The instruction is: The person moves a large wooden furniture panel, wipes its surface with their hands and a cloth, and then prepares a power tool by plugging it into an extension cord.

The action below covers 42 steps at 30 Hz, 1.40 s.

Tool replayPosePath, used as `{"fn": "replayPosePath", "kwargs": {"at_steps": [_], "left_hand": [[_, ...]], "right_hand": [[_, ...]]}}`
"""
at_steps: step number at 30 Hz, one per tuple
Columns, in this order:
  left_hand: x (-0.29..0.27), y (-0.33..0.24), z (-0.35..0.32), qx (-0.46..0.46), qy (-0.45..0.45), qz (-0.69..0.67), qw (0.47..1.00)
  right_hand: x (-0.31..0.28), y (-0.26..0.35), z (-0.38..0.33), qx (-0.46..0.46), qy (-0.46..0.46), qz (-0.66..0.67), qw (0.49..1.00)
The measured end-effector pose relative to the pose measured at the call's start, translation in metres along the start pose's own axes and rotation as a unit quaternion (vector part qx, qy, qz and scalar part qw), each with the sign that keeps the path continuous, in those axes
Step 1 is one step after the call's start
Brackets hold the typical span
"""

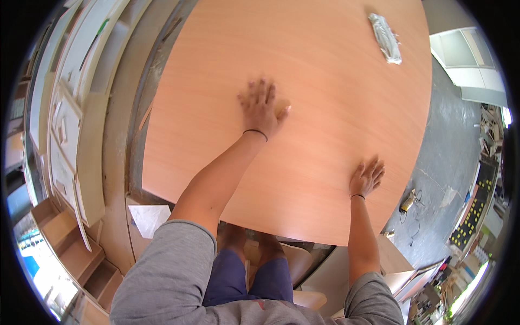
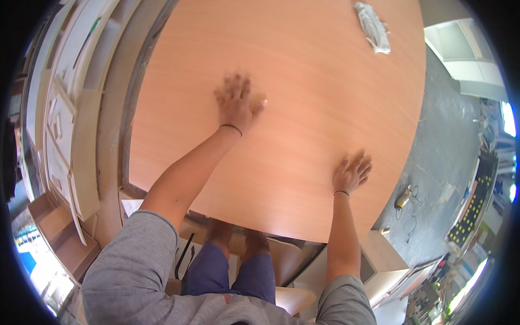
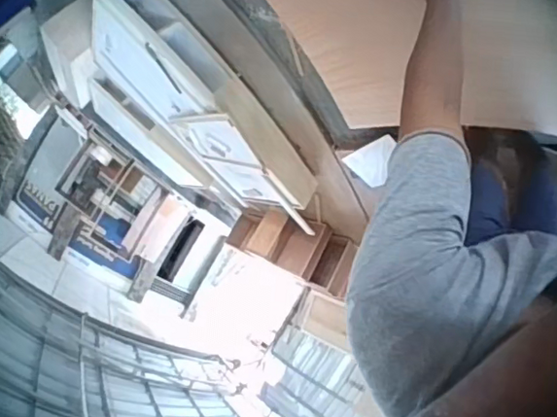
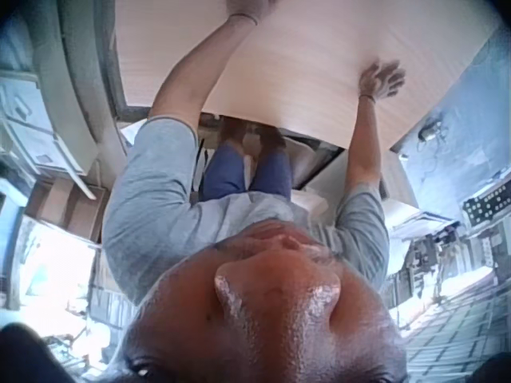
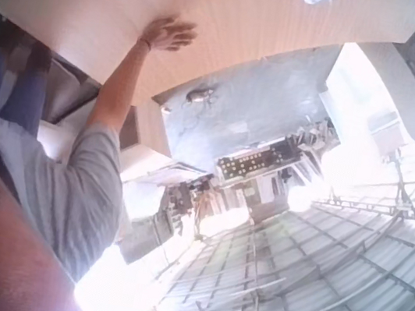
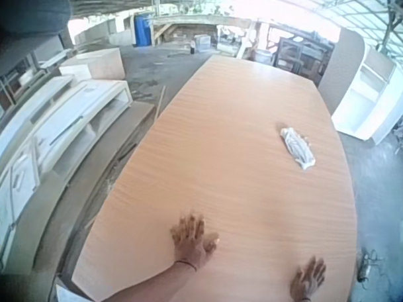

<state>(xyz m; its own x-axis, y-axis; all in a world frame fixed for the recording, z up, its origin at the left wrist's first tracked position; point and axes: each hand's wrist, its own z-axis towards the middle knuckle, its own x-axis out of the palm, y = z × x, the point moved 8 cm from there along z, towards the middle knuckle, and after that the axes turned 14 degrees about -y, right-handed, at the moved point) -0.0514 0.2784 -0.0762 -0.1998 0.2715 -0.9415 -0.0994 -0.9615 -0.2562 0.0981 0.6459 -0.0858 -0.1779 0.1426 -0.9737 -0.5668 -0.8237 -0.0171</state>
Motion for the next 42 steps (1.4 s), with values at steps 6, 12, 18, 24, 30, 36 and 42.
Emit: {"fn": "replayPosePath", "kwargs": {"at_steps": [6,12,18,24,30,36,42], "left_hand": [[0.027,-0.042,0.02,-0.009,0.043,0.045,0.998],[0.041,-0.077,0.023,-0.034,0.042,0.006,0.999],[0.029,-0.068,0.029,-0.042,0.056,0.06,0.996],[0.03,-0.07,0.027,-0.04,0.064,0.093,0.993],[0.029,-0.069,0.027,-0.039,0.057,0.09,0.994],[0.035,-0.067,0.027,-0.031,0.048,0.094,0.994],[0.037,-0.064,0.031,-0.019,0.043,0.117,0.992]], "right_hand": [[-0.003,-0.006,0.003,0.015,0.003,-0.001,1.0],[0.0,-0.013,0.0,-0.022,-0.013,0.006,1.0],[0.003,0.043,0.107,-0.117,-0.166,0.14,0.969],[0.029,0.15,0.32,-0.122,-0.144,0.202,0.961],[0.022,0.216,0.358,-0.132,-0.005,0.1,0.986],[0.014,0.142,0.324,0.022,-0.026,0.354,0.935],[-0.04,0.003,0.119,0.076,0.029,0.395,0.915]]}}
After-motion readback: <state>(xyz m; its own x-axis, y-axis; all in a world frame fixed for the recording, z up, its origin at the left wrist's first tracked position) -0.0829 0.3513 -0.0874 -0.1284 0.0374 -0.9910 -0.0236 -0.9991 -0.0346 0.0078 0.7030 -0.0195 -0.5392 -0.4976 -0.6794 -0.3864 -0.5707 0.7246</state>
